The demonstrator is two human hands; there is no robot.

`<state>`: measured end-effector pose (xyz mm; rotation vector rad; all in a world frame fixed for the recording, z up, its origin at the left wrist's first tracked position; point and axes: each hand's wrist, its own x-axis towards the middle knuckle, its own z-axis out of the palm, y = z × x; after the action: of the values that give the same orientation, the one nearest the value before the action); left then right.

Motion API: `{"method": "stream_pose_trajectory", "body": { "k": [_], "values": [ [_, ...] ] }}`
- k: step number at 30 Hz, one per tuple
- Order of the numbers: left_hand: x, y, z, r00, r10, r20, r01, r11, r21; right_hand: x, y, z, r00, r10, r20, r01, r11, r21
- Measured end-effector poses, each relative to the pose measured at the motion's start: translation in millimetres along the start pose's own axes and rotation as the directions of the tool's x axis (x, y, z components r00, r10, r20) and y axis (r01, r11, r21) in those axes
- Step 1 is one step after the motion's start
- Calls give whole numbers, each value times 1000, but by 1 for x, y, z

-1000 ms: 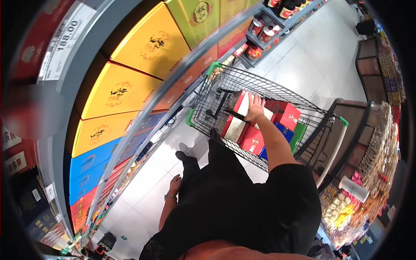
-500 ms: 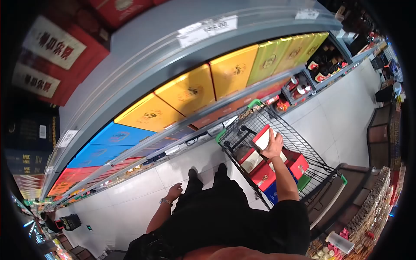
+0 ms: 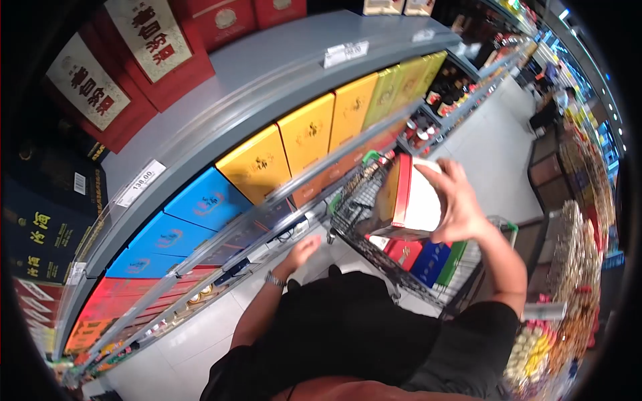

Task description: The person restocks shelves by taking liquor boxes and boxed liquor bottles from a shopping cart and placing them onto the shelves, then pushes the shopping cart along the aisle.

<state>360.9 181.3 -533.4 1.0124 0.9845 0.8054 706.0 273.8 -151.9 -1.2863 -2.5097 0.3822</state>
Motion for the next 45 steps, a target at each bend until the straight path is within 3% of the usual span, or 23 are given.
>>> {"method": "stream_pose_trajectory", "body": {
  "k": [2,4,5,6,8,9,12,14,16,17,22,26,28,33,34,36,37,38,39,41,42,44,45],
  "values": [
    [13,40,9,992,30,119,1,968,-252,6,-14,-29,989,-42,144,-17,921,388],
    [22,78,26,972,66,224,49,880,-472,12,-29,-33,980,-85,178,-72,684,726],
    [20,96,29,961,70,266,53,902,-429,17,-55,-43,947,-5,320,-260,570,779],
    [13,112,34,950,78,303,48,920,-389,20,-58,-37,932,-4,362,-308,518,798],
    [-13,130,49,929,37,369,225,735,-640,30,-62,-25,908,-90,409,-305,527,793],
    [-26,136,48,804,288,520,271,600,-752,35,-62,-14,887,-87,454,-347,523,778],
    [-51,107,44,867,96,489,222,805,-551,53,-45,42,807,-104,581,-450,529,720],
    [-68,99,50,907,71,416,210,780,-590,63,-29,81,724,-77,686,-603,412,683],
    [-82,94,53,929,74,364,195,736,-648,66,-27,109,736,-53,675,-645,247,723],
    [-87,92,53,936,75,344,188,721,-667,65,-30,116,791,-73,607,-551,346,760],
    [-106,83,49,966,70,250,133,695,-707,72,-47,120,824,-168,541,-440,412,798],
    [-115,76,45,975,19,221,147,692,-707,72,-56,138,872,-100,480,-455,200,868],
    [-116,66,44,982,28,187,113,705,-700,65,-65,148,944,18,329,-329,-32,944],
    [-122,68,35,996,57,72,8,726,-687,30,-97,167,972,192,139,-141,-5,990],
    [-115,52,19,972,175,154,-24,734,-679,23,-101,172,966,244,81,-94,42,995],
    [-102,79,9,752,539,379,-105,667,-738,11,-99,187,938,340,59,-84,59,995],
    [-112,101,19,750,540,381,-106,667,-737,4,-95,194,905,409,118,-114,-35,993],
    [-126,129,37,901,400,167,-272,823,-499,-1,-89,204,882,449,146,-127,-73,989],
    [-135,150,50,946,305,-111,-322,927,-194,-4,-83,215,866,455,210,-127,-205,970],
    [-132,176,63,922,388,-19,-388,919,-72,-5,-69,238,874,381,300,-108,-451,886],
    [-130,181,67,888,452,82,-457,888,48,-3,-58,246,937,188,296,-136,-582,802],
    [-125,189,77,796,579,178,-587,665,461,0,-58,256,968,-14,249,-181,-725,665],
    [-128,201,87,818,517,253,-543,547,638,1,-61,260,971,-66,230,-197,-765,613]
  ]
}}
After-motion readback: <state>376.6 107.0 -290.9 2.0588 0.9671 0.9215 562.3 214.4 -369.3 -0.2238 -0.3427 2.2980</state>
